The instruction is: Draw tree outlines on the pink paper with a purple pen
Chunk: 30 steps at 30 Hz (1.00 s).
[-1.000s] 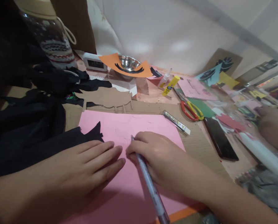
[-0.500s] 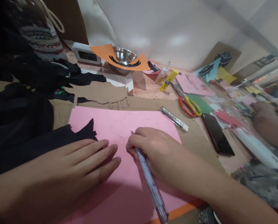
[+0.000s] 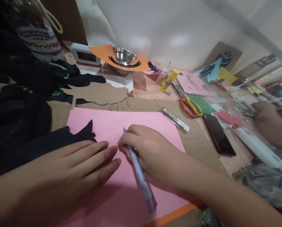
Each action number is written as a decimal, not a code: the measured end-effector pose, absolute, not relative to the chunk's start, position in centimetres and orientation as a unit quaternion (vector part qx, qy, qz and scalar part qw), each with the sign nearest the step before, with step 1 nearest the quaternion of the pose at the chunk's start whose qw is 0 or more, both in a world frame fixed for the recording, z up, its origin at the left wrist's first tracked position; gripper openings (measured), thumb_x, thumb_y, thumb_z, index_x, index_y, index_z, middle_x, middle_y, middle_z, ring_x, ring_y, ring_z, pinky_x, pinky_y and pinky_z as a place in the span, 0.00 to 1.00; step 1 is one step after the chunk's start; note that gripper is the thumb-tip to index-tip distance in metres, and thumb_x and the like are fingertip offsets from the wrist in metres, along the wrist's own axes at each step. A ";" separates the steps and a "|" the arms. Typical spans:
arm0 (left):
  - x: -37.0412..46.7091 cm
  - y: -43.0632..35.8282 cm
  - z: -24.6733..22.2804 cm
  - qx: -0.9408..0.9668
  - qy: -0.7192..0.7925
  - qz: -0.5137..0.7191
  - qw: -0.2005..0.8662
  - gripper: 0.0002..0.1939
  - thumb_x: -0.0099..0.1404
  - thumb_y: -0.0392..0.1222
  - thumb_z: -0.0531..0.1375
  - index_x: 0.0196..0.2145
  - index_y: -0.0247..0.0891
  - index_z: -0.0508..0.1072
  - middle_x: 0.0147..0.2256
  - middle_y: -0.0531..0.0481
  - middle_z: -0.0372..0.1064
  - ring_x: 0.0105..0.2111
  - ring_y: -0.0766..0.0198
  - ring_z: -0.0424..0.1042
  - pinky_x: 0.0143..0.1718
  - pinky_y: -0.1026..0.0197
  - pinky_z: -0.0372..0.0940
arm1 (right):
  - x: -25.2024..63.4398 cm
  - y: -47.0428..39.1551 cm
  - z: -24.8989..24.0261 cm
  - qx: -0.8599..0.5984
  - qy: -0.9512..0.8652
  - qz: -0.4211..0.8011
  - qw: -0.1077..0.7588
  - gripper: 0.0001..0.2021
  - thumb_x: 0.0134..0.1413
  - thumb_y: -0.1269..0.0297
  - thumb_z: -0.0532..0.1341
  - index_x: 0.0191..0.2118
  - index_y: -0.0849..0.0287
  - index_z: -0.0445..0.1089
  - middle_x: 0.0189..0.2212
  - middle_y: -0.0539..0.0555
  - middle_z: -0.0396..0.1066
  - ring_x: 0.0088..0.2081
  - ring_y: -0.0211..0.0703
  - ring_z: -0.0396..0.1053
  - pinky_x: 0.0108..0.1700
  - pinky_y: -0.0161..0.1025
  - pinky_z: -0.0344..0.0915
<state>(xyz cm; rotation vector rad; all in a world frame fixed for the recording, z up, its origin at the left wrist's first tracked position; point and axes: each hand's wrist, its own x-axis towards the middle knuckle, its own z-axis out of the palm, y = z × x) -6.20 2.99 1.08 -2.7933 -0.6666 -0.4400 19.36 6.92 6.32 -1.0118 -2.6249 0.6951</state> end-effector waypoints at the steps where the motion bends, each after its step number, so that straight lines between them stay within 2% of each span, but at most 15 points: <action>1: -6.2 3.0 1.0 -0.954 -0.230 -0.152 0.117 0.34 0.53 0.48 0.67 0.57 0.33 0.78 0.59 0.40 0.79 0.50 0.45 0.75 0.54 0.45 0.68 | 19.4 7.0 6.3 -0.353 -0.899 0.236 0.110 0.09 0.70 0.79 0.62 0.44 0.60 0.79 0.37 0.53 0.73 0.36 0.44 0.71 0.39 0.39 0.65; 4: -6.3 2.9 0.9 -0.956 -0.224 -0.150 0.113 0.34 0.54 0.50 0.68 0.57 0.34 0.78 0.58 0.41 0.80 0.50 0.46 0.75 0.54 0.46 0.67 | 19.5 7.1 6.1 -0.355 -0.899 0.229 0.112 0.10 0.70 0.79 0.62 0.45 0.61 0.79 0.37 0.54 0.74 0.37 0.44 0.71 0.40 0.40 0.65; 7: -6.4 2.7 1.0 -0.956 -0.225 -0.152 0.114 0.32 0.53 0.46 0.68 0.56 0.34 0.78 0.57 0.41 0.81 0.48 0.47 0.76 0.54 0.46 0.68 | 19.3 7.2 5.8 -0.336 -0.902 0.233 0.142 0.10 0.71 0.78 0.61 0.47 0.60 0.79 0.39 0.54 0.75 0.38 0.44 0.72 0.42 0.40 0.67; 10: -6.4 2.6 1.1 -0.956 -0.231 -0.151 0.096 0.31 0.55 0.45 0.68 0.57 0.35 0.77 0.59 0.40 0.80 0.48 0.47 0.77 0.54 0.46 0.68 | 19.2 7.3 5.8 -0.363 -0.893 0.239 0.120 0.11 0.69 0.80 0.61 0.43 0.58 0.78 0.36 0.52 0.74 0.35 0.42 0.71 0.39 0.38 0.66; 13: -6.4 2.6 1.2 -0.959 -0.225 -0.149 0.085 0.34 0.56 0.45 0.67 0.60 0.33 0.76 0.61 0.39 0.79 0.52 0.46 0.77 0.56 0.47 0.69 | 19.0 7.4 6.0 -0.363 -0.891 0.234 0.137 0.10 0.70 0.78 0.62 0.44 0.59 0.78 0.37 0.53 0.75 0.37 0.44 0.72 0.40 0.39 0.67; 15: -6.4 2.8 1.2 -0.960 -0.222 -0.148 0.086 0.35 0.55 0.45 0.67 0.60 0.33 0.75 0.61 0.38 0.79 0.52 0.46 0.77 0.56 0.47 0.69 | 18.9 7.4 6.0 -0.353 -0.893 0.232 0.155 0.08 0.70 0.77 0.62 0.44 0.59 0.78 0.38 0.54 0.75 0.37 0.44 0.73 0.41 0.40 0.67; 19: -6.7 2.9 0.9 -0.963 -0.213 -0.151 0.075 0.33 0.56 0.47 0.68 0.59 0.33 0.76 0.60 0.37 0.79 0.51 0.46 0.78 0.55 0.47 0.70 | 18.9 7.4 5.9 -0.372 -0.894 0.215 0.126 0.10 0.70 0.78 0.61 0.41 0.58 0.77 0.35 0.52 0.74 0.34 0.43 0.71 0.38 0.39 0.66; 24: -6.9 2.8 1.4 -0.963 -0.213 -0.150 0.075 0.34 0.54 0.43 0.67 0.59 0.32 0.75 0.58 0.39 0.81 0.50 0.46 0.79 0.55 0.48 0.71 | 18.8 7.5 5.8 -0.355 -0.895 0.217 0.158 0.09 0.71 0.78 0.62 0.44 0.58 0.78 0.37 0.53 0.76 0.37 0.44 0.73 0.42 0.40 0.68; 27: -7.0 2.9 1.7 -0.962 -0.212 -0.160 0.072 0.33 0.56 0.42 0.66 0.60 0.33 0.75 0.60 0.39 0.80 0.52 0.46 0.79 0.55 0.47 0.72 | 18.9 7.4 6.0 -0.384 -0.888 0.217 0.131 0.09 0.71 0.78 0.61 0.42 0.59 0.77 0.36 0.53 0.77 0.37 0.44 0.74 0.42 0.40 0.68; 30: -7.1 3.0 1.7 -0.965 -0.206 -0.155 0.053 0.32 0.61 0.43 0.64 0.62 0.32 0.73 0.62 0.38 0.79 0.54 0.44 0.79 0.57 0.45 0.71 | 18.8 7.3 6.0 -0.372 -0.890 0.216 0.151 0.10 0.71 0.77 0.60 0.44 0.58 0.78 0.38 0.54 0.76 0.38 0.45 0.74 0.42 0.40 0.68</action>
